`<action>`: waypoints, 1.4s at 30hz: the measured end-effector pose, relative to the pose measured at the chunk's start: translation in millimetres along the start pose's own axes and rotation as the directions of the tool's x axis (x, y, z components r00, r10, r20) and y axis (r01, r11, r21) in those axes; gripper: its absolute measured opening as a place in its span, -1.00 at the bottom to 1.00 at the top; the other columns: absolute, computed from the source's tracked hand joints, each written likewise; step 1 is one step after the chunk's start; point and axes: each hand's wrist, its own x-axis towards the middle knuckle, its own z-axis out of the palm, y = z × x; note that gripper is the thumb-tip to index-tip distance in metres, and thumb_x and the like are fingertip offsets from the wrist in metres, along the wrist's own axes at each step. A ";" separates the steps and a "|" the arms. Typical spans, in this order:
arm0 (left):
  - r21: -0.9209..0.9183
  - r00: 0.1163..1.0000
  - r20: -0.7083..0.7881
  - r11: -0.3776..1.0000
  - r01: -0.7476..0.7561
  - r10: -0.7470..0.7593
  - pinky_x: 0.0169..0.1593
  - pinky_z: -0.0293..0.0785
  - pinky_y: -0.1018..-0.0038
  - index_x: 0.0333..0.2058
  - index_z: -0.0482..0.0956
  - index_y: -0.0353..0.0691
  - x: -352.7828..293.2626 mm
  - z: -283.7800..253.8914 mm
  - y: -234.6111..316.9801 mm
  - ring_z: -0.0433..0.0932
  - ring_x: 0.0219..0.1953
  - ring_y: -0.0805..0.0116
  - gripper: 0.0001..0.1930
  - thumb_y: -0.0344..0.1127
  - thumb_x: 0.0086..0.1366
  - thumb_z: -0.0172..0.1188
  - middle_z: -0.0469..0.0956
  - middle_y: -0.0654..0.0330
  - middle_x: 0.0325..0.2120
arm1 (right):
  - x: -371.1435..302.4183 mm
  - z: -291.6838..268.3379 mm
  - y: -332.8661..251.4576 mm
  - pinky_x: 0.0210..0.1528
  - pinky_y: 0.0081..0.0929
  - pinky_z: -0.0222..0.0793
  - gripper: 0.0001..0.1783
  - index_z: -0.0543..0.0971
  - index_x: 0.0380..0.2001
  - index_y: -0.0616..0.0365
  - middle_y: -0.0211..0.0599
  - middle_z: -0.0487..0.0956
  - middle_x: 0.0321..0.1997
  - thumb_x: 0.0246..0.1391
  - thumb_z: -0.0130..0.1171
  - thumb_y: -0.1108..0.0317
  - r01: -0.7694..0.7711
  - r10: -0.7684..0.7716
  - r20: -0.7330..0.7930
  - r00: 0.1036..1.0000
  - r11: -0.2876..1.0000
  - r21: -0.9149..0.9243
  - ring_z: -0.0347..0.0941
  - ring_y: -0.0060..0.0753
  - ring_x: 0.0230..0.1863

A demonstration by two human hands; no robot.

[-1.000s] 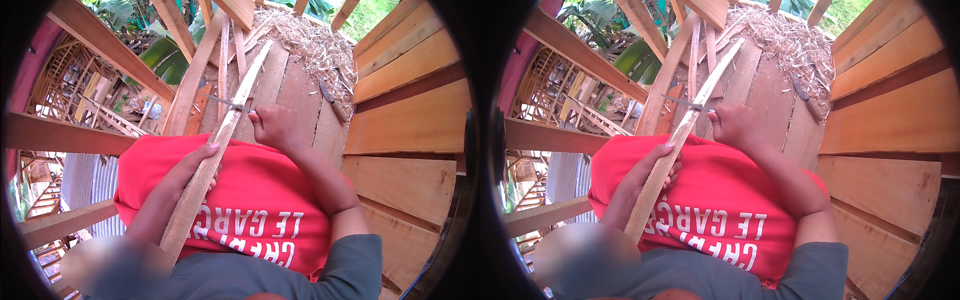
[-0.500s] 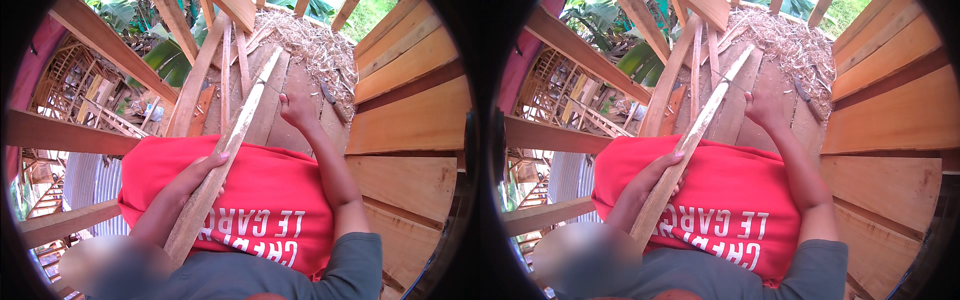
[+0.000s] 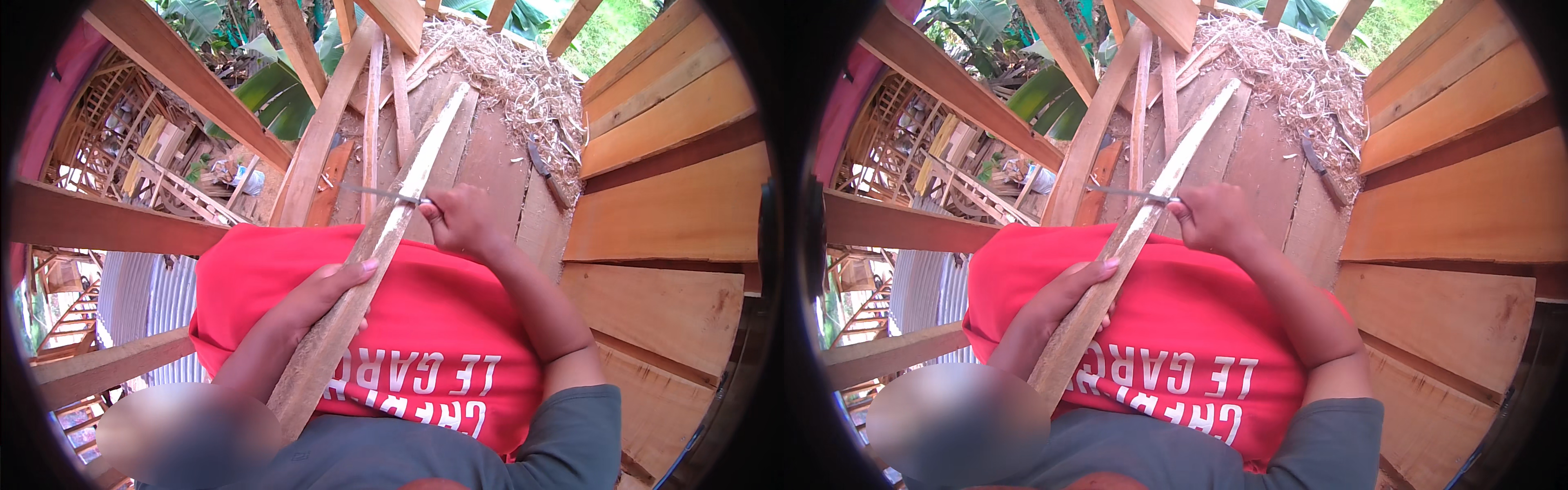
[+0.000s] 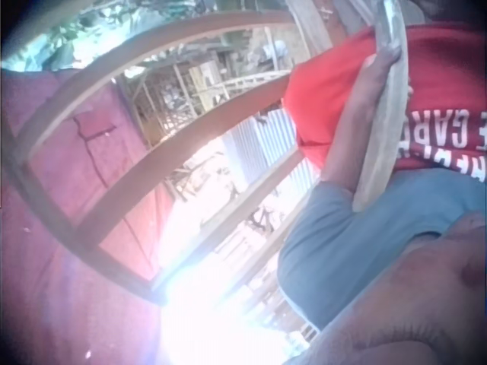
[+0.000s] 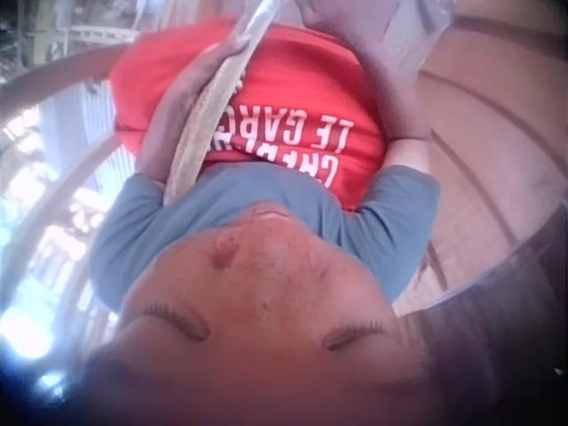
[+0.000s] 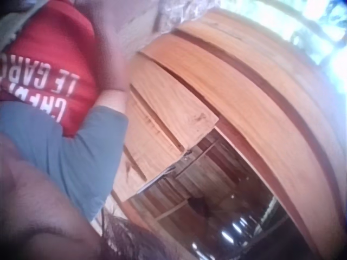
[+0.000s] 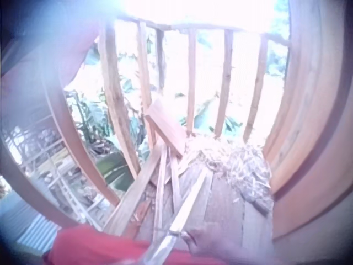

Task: The person sits on the ground holding a long wooden plank against their lap. They use a knife to shave thin strips of wood from the plank's surface, repeatedly scraping along the grain to create a pile of wood shavings on the floor.

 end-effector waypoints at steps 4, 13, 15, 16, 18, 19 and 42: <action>0.070 0.999 -0.012 0.996 -0.047 0.048 -0.56 0.53 0.59 -0.14 0.47 -0.29 1.1 5.0 6.0 0.56 -0.61 0.50 -0.42 0.20 0.27 0.26 0.50 0.24 -0.51 | 2.8 5.0 50.9 -0.46 0.07 0.33 -0.63 0.48 -0.59 0.12 -0.01 0.50 -0.64 0.21 0.09 0.13 -0.039 0.038 -0.019 0.999 0.998 -0.053 0.47 0.20 -0.54; 0.188 0.994 0.014 0.976 -0.106 0.105 -0.55 0.53 0.60 -0.12 0.46 -0.32 1.9 5.8 5.3 0.56 -0.62 0.51 -0.43 0.17 0.32 0.22 0.49 0.28 -0.54 | 3.7 -17.4 4.5 -0.42 0.02 0.38 -0.67 0.61 -0.59 0.08 -0.07 0.55 -0.62 0.14 0.16 0.11 -0.133 0.154 0.108 0.982 0.974 -0.182 0.54 0.09 -0.49; 0.226 0.996 0.017 0.970 -0.090 0.089 -0.54 0.54 0.58 -0.10 0.45 -0.33 0.2 6.1 6.5 0.56 -0.61 0.50 -0.42 0.17 0.32 0.22 0.49 0.28 -0.54 | -5.5 -23.2 -31.5 -0.41 -0.03 0.41 -0.65 0.63 -0.59 0.09 -0.08 0.57 -0.60 0.15 0.16 0.11 -0.019 0.054 0.190 0.980 0.983 -0.182 0.56 0.03 -0.49; 0.224 0.994 0.011 0.969 -0.105 0.105 -0.53 0.54 0.58 -0.09 0.45 -0.34 0.2 7.2 6.3 0.57 -0.60 0.50 -0.41 0.17 0.31 0.22 0.49 0.27 -0.53 | -2.7 -18.6 -21.5 -0.41 -0.03 0.41 -0.66 0.64 -0.59 0.07 -0.08 0.57 -0.60 0.15 0.16 0.11 -0.088 0.120 0.152 0.981 0.976 -0.200 0.56 0.03 -0.49; 0.243 0.992 0.015 0.962 -0.124 0.124 -0.52 0.54 0.57 -0.06 0.45 -0.36 -2.5 8.1 3.1 0.57 -0.58 0.49 -0.40 0.17 0.31 0.23 0.49 0.26 -0.51 | 3.0 -7.0 15.2 -0.41 -0.05 0.42 -0.66 0.65 -0.59 0.04 -0.08 0.55 -0.62 0.15 0.15 0.10 -0.256 0.277 0.065 0.959 0.940 -0.225 0.56 0.03 -0.50; 0.246 0.992 0.013 0.961 -0.126 0.126 -0.51 0.54 0.57 -0.06 0.44 -0.36 -3.3 9.7 2.5 0.57 -0.57 0.49 -0.39 0.16 0.31 0.23 0.49 0.25 -0.49 | 10.1 -15.7 35.3 -0.40 -0.05 0.43 -0.65 0.64 -0.59 0.05 -0.08 0.56 -0.61 0.16 0.14 0.10 -0.355 0.377 0.038 0.925 0.897 -0.263 0.56 0.03 -0.49; 0.319 0.992 0.024 0.939 -0.126 0.125 -0.45 0.51 0.51 -0.08 0.48 -0.32 -8.4 10.9 5.5 0.55 -0.52 0.50 -0.44 0.15 0.33 0.23 0.48 0.27 -0.48 | -2.2 -26.8 -18.4 -0.33 0.02 0.45 -0.68 0.67 -0.51 0.08 -0.01 0.60 -0.54 0.17 0.12 0.12 -0.144 0.172 0.226 0.959 0.980 -0.134 0.57 0.11 -0.42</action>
